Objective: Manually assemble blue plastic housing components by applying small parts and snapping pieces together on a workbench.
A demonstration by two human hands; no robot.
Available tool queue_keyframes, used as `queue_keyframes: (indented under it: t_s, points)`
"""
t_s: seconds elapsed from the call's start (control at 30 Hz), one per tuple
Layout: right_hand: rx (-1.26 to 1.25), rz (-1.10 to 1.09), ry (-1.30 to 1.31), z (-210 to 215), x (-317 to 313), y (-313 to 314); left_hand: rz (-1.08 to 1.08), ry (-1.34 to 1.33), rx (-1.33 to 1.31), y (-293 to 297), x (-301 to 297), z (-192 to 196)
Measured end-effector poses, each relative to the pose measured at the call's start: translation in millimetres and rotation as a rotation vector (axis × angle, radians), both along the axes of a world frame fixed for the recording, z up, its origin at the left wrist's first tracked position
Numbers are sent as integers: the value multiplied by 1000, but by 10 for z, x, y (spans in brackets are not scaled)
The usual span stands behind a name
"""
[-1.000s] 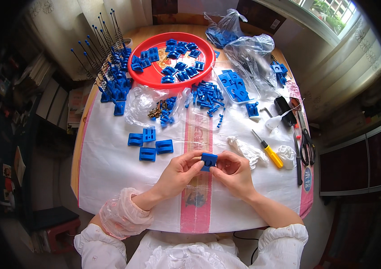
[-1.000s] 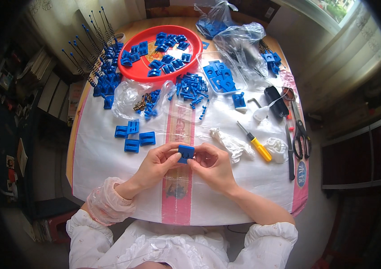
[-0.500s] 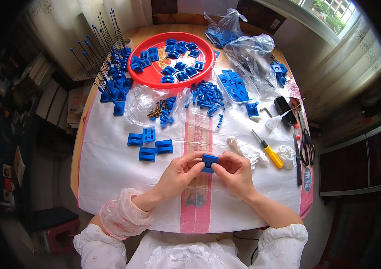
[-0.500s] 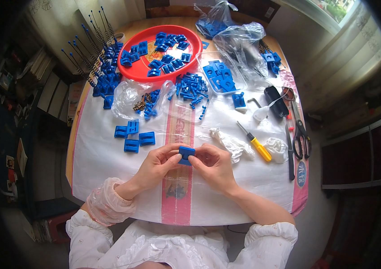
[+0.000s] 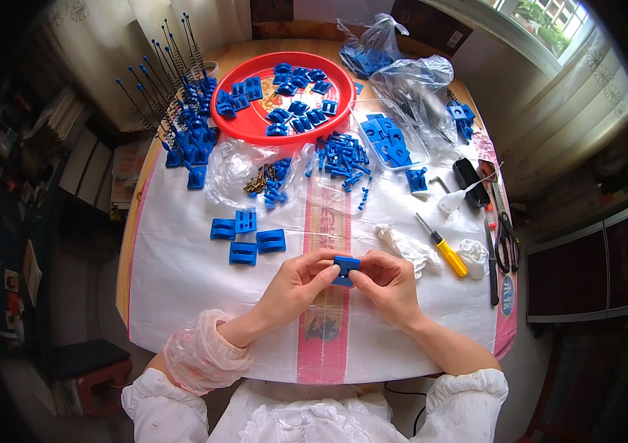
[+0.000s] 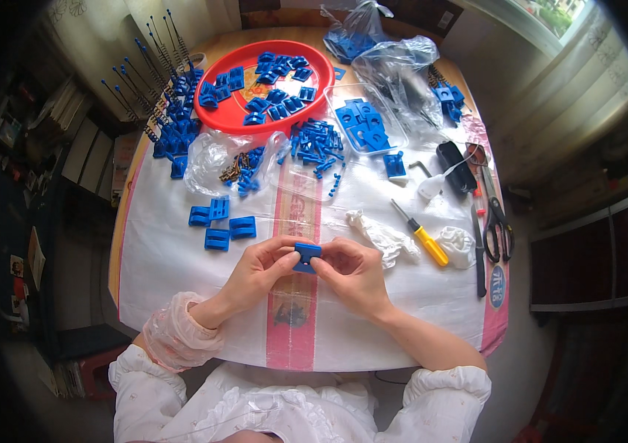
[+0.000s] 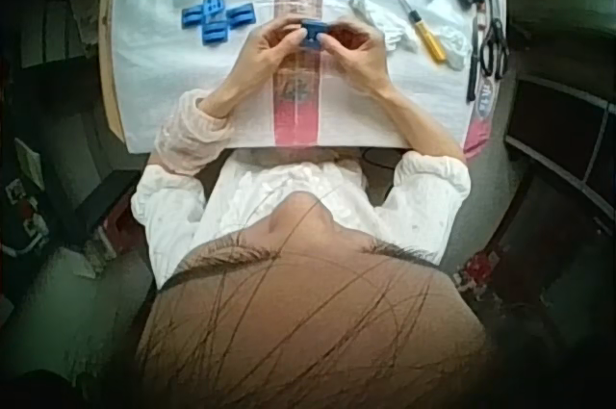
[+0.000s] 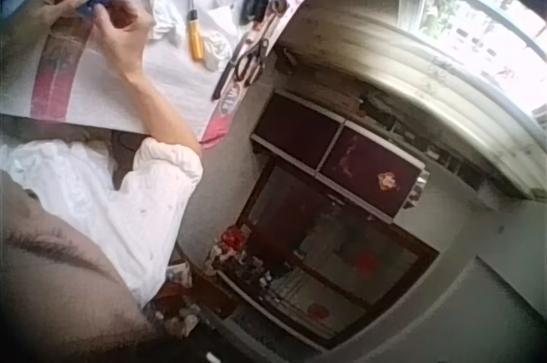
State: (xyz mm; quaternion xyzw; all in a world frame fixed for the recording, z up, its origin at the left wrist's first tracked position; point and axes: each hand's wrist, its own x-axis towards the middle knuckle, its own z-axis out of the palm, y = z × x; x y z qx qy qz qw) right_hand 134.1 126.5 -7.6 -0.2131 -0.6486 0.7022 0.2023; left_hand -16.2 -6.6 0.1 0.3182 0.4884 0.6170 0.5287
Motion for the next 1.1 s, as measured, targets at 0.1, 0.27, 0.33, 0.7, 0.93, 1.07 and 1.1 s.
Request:
queue_keyframes:
  t_s: [0.1,0.27,0.33,0.7,0.93,1.07,1.1]
  points:
    - [20,21,9,0,5,4,1,4,2,1,-10,-33]
    - [21,23,23,-9,5,6,6,-23,2,4,-11,-21]
    - [25,22,27,-15,7,9,5,-34,-5,6,-11,-10]
    - [11,24,18,12,3,2,8,-23,-9,1,-14,-14]
    - [32,36,51,-3,-1,4,15,-48,-9,-3,-3,-15]
    - [30,35,50,-19,1,2,21,-29,-6,-1,-6,4]
    - [32,34,51,-20,2,2,22,-40,-6,-1,-5,4]
